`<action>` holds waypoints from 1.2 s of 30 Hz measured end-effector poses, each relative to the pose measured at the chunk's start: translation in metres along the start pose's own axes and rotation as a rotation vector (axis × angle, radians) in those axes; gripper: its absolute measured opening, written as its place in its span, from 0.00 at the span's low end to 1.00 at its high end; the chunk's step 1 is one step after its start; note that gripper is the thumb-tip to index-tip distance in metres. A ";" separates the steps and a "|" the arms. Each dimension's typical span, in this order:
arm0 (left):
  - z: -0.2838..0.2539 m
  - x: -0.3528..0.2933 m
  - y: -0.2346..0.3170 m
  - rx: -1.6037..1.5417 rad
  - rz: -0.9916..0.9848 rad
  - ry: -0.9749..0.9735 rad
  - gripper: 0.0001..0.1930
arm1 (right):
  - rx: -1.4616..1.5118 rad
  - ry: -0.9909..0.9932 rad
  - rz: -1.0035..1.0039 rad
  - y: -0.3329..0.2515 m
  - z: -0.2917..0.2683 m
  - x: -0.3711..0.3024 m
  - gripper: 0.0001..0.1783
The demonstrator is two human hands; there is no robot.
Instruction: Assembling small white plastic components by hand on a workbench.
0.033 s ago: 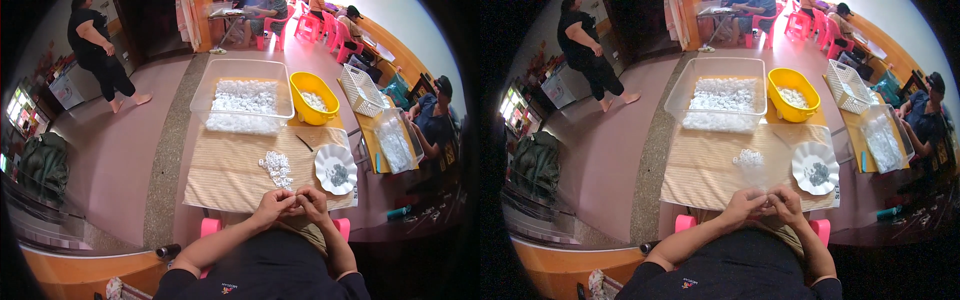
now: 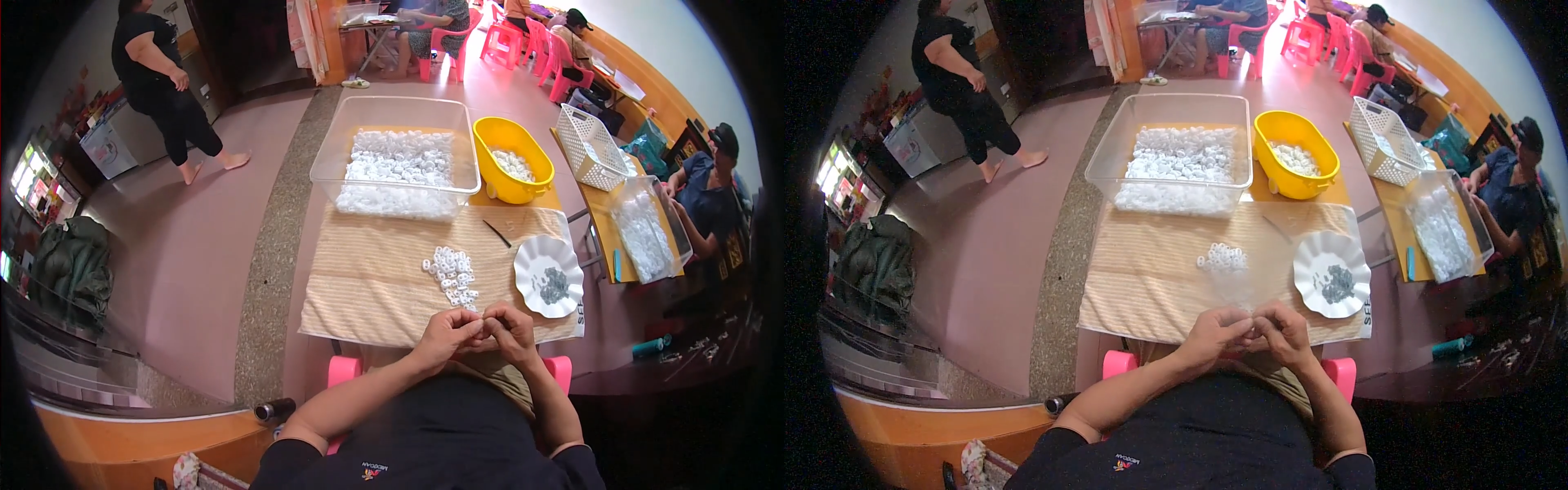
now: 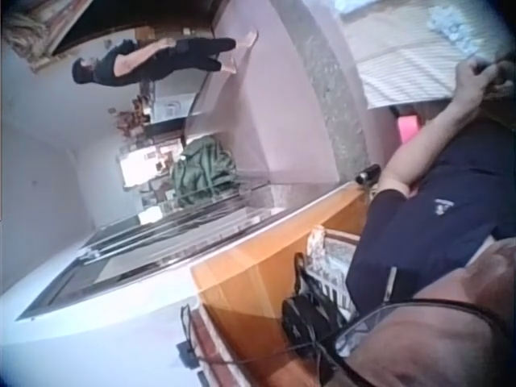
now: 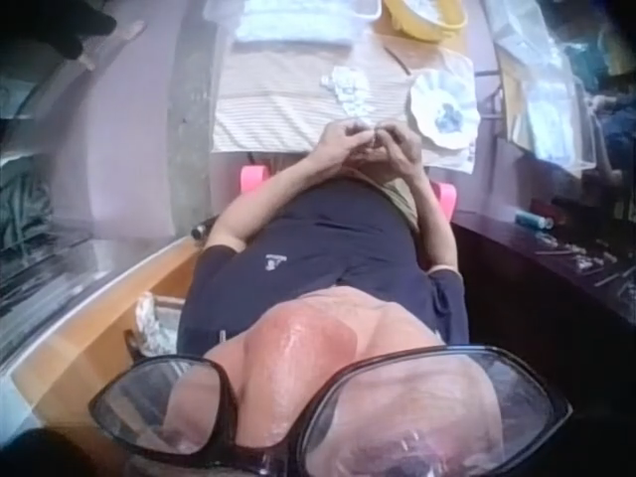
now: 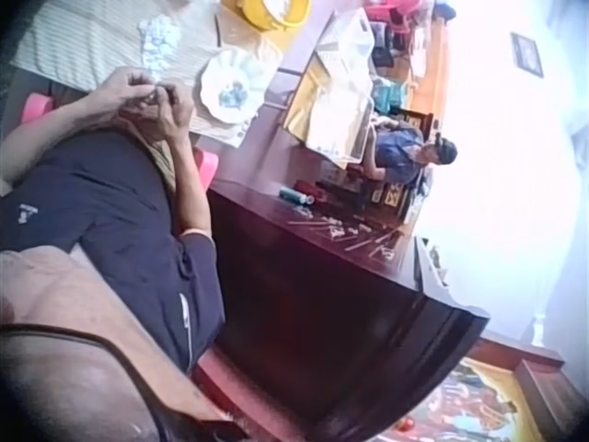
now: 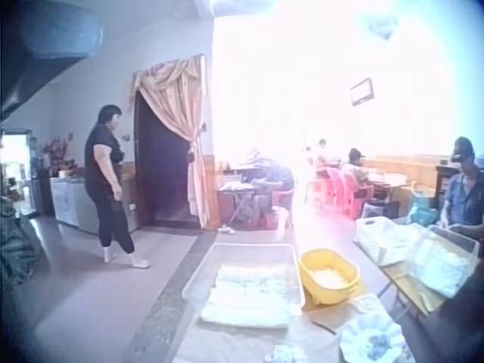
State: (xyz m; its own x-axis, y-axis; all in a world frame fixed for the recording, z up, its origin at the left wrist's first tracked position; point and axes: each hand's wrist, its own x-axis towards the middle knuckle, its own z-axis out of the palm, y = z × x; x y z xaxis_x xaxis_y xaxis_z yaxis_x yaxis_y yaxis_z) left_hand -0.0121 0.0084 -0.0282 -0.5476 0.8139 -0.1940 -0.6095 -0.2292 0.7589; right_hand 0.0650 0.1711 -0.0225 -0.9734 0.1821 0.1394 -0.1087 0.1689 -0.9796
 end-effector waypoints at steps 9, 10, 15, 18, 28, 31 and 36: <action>-0.001 0.000 -0.001 -0.117 -0.072 0.019 0.07 | -0.050 0.004 -0.050 -0.002 -0.002 0.003 0.03; -0.002 0.000 -0.003 -0.139 -0.074 0.018 0.07 | -0.075 -0.004 -0.082 -0.002 -0.002 0.003 0.03; 0.000 -0.001 -0.002 -0.181 -0.086 0.010 0.07 | -0.046 0.028 0.035 0.009 -0.003 -0.001 0.03; -0.002 0.000 -0.003 -0.186 -0.099 0.022 0.07 | -0.075 0.043 0.048 0.018 -0.005 -0.004 0.03; -0.003 0.004 -0.002 -0.180 -0.022 0.102 0.08 | -0.051 0.061 0.117 0.026 -0.002 0.001 0.05; -0.004 0.004 0.001 -0.215 -0.059 0.106 0.08 | 0.054 0.041 0.162 0.010 0.003 0.005 0.05; -0.005 0.005 0.000 -0.230 -0.088 0.110 0.09 | 0.185 0.057 0.215 -0.004 0.008 0.004 0.04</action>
State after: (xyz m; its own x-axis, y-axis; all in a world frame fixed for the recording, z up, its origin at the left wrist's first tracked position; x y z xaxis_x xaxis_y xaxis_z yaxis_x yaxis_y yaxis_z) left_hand -0.0179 0.0097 -0.0318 -0.5380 0.7761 -0.3290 -0.7649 -0.2854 0.5775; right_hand 0.0596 0.1639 -0.0192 -0.9657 0.2495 -0.0715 0.0587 -0.0583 -0.9966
